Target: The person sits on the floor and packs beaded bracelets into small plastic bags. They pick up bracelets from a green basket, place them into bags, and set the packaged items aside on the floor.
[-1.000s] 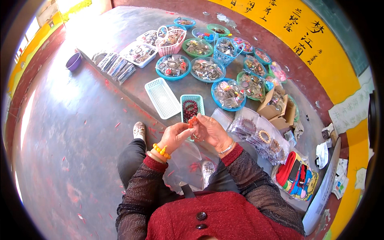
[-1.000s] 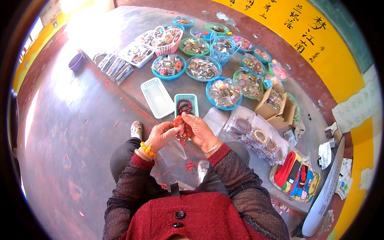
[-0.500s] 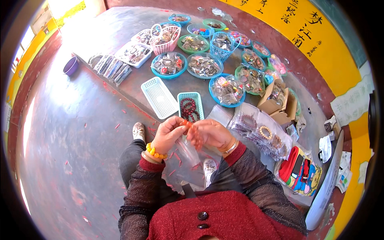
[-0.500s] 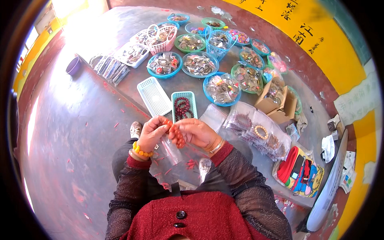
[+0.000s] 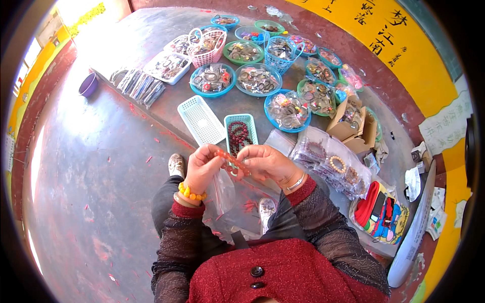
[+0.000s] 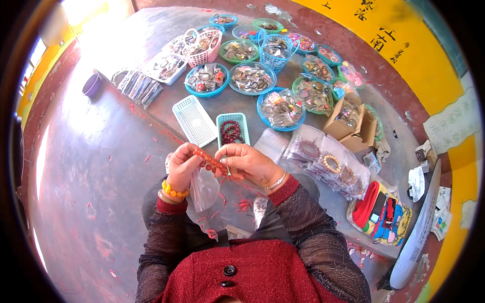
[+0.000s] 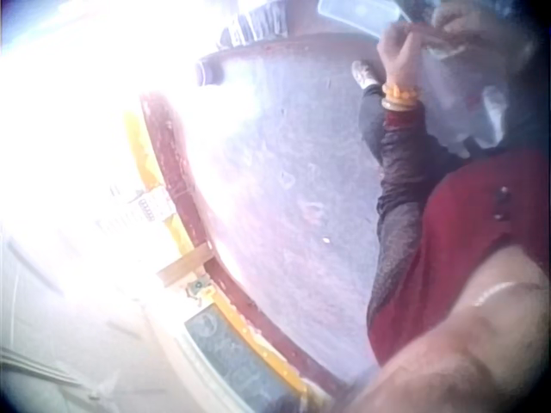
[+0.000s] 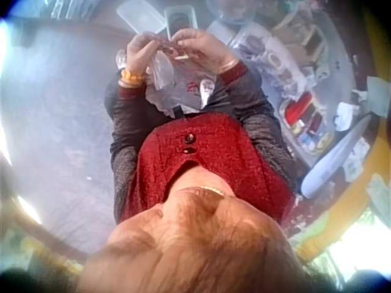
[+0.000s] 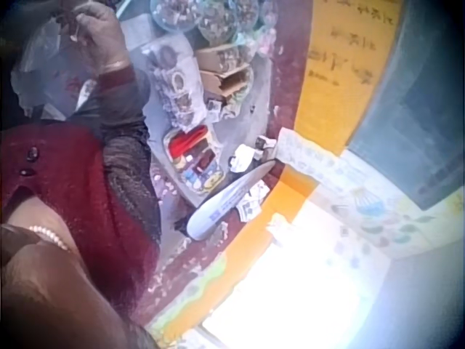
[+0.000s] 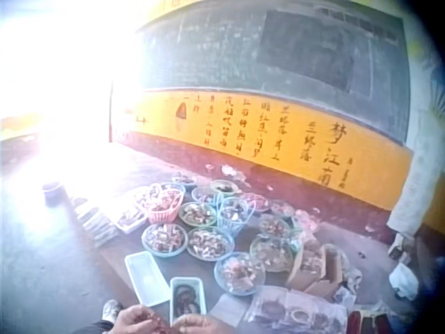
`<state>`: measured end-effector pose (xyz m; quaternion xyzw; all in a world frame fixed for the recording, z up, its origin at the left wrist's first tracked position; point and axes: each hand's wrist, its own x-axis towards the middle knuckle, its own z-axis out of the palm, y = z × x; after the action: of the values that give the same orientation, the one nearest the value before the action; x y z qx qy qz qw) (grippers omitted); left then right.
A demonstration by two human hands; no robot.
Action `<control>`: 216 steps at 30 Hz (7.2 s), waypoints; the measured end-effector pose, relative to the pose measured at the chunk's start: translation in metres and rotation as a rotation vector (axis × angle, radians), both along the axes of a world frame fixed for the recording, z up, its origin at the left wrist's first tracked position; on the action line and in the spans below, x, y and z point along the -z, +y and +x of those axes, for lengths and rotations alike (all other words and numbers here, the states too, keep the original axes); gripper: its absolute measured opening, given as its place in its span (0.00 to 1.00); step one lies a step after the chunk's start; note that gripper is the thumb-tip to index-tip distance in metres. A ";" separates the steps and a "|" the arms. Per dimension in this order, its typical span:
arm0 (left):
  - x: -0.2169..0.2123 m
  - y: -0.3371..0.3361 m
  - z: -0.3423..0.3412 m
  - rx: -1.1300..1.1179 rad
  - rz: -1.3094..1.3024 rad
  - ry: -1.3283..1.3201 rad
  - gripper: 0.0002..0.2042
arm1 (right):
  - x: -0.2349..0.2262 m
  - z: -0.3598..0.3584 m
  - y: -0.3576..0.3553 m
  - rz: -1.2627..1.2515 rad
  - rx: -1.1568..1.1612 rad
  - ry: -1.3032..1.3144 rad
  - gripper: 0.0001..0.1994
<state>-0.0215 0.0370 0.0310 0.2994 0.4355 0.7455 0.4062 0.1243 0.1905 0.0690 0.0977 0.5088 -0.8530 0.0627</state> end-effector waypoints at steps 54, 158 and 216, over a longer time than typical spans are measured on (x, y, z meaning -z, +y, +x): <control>0.032 0.017 0.062 -0.045 -0.310 0.749 0.11 | 0.055 -0.058 0.008 -0.520 0.754 -0.059 0.11; 0.047 -0.020 -0.006 -0.154 -0.759 1.014 0.07 | 0.168 -0.076 0.080 0.951 0.252 -0.283 0.14; 0.038 -0.002 -0.003 -0.017 -0.603 0.722 0.09 | 0.019 -0.018 0.003 1.444 0.017 0.284 0.10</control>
<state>-0.0242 0.0348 -0.0067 0.4048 0.7485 0.4371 0.2914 0.1063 0.1937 0.0502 0.0072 0.9462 -0.3105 -0.0905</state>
